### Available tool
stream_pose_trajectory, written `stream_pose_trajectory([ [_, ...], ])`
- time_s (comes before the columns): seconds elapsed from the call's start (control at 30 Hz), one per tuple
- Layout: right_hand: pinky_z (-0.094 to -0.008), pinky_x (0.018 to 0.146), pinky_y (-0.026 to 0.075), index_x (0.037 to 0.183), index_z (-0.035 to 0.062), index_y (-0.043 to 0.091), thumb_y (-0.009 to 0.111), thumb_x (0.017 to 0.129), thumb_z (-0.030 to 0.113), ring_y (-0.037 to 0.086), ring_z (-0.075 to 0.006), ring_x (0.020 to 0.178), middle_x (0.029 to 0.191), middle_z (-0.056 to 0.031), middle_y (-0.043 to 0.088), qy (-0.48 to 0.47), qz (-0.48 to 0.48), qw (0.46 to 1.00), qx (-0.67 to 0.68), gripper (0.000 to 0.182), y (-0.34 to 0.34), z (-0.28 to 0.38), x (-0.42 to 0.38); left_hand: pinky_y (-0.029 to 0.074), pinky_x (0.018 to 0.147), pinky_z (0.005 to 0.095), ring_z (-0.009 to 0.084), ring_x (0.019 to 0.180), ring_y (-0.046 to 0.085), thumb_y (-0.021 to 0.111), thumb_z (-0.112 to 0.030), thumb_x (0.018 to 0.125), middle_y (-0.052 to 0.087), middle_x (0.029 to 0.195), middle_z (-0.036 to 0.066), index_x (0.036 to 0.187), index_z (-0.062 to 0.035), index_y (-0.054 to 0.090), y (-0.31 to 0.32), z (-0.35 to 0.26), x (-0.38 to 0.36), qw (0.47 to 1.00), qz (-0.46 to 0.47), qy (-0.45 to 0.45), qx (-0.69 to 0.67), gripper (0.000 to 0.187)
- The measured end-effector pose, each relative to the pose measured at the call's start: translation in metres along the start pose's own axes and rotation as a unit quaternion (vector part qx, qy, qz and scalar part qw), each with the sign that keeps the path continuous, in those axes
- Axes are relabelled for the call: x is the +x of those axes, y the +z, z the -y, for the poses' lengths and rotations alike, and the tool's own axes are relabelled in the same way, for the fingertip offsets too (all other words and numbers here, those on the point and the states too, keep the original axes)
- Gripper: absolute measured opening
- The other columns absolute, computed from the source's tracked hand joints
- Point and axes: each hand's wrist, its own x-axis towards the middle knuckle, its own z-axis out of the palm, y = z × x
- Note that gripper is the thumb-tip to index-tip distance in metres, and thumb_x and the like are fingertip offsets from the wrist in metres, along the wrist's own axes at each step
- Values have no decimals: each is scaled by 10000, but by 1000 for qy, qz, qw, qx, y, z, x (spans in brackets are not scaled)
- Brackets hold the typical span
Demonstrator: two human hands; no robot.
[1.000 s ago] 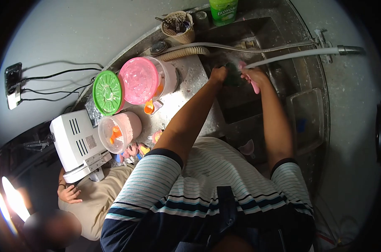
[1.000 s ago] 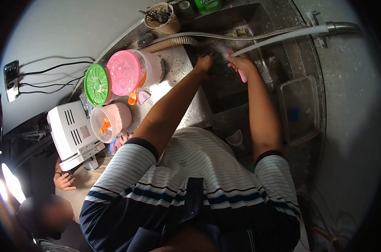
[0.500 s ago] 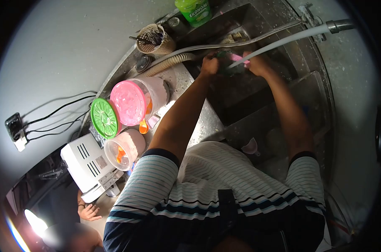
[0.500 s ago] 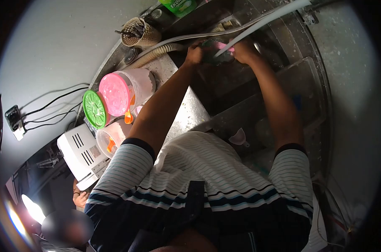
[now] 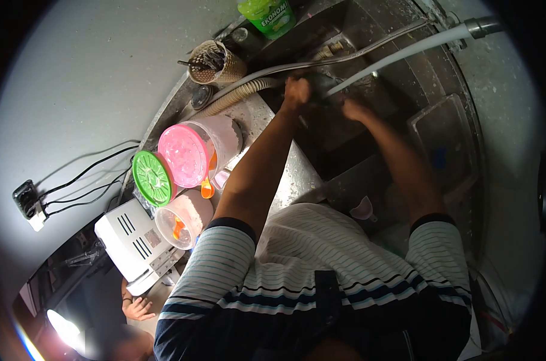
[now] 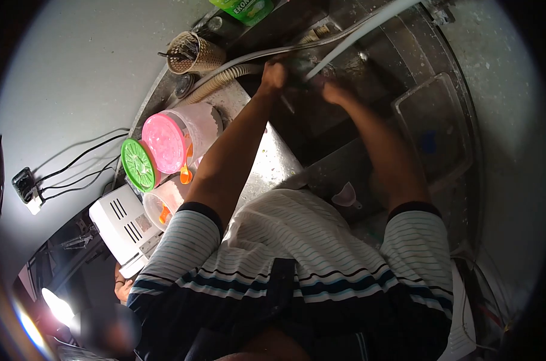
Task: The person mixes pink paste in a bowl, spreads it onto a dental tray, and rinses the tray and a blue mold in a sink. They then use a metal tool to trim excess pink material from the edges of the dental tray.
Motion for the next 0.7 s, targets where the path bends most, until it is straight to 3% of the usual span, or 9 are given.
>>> stream_pose_trajectory([
  [0.13,-493,977,424,1300,65,556,391,937,308,570,-392,1145,1197,-236,589,15,-70,955,-289,467,-87,126,-32,529,795,396,315,863,633,598,-247,846,639,937,123,1071,-44,644,-21,11,16,981,2,-158,109,307],
  [0.2,-499,1003,403,1319,70,545,392,928,323,547,-405,1174,1220,-238,577,21,-56,943,-328,491,-73,112,-26,502,903,454,349,926,638,542,-246,866,629,1127,183,1188,-64,601,-60,75,66,780,163,166,580,374],
  [0.23,-477,863,467,1297,71,559,403,937,355,610,-360,1005,1081,-206,619,54,11,950,-308,484,-40,69,-7,502,903,454,349,926,638,542,-246,866,629,1127,183,1188,-64,601,-59,82,70,780,162,166,581,374],
  [0.27,-455,722,531,1275,71,573,414,947,387,672,-315,836,943,-175,661,87,79,951,-286,482,-30,71,-7,512,875,463,334,944,628,543,-232,863,626,1114,172,1204,-83,589,-50,83,69,948,203,161,185,375],
  [0.3,-455,722,531,1275,71,573,414,947,387,672,-315,836,943,-175,661,89,77,952,-284,482,-29,69,-7,522,846,472,318,962,618,544,-219,860,623,1102,161,1220,-101,578,-44,83,68,939,209,123,-246,380],
  [0.47,-234,345,368,1194,92,608,576,916,311,448,-99,425,631,-38,530,257,24,938,231,356,-67,138,-41,533,819,492,302,1079,556,616,-243,803,558,1180,146,1269,-121,532,-29,67,36,968,116,118,189,488],
  [0.53,-332,439,475,1220,90,594,609,908,234,589,-204,529,723,-110,626,234,68,962,124,344,-78,119,-22,534,828,491,304,1129,533,651,-246,773,535,1211,143,1293,-128,519,-25,61,24,953,149,161,209,550],
  [0.6,-426,648,547,1215,87,599,567,933,224,682,-322,803,936,-179,686,-81,-71,954,-278,315,-70,85,-5,528,854,528,327,1158,521,706,-245,730,505,1276,154,1332,-133,506,-5,34,15,982,34,-102,152,644],
  [0.7,-463,854,518,1214,67,603,545,935,251,622,-368,1069,1141,-210,644,-163,-154,955,-195,339,-94,126,-28,515,923,477,306,1190,510,707,-166,733,503,1308,142,1339,-143,520,-11,31,24,963,152,-33,222,635],
])
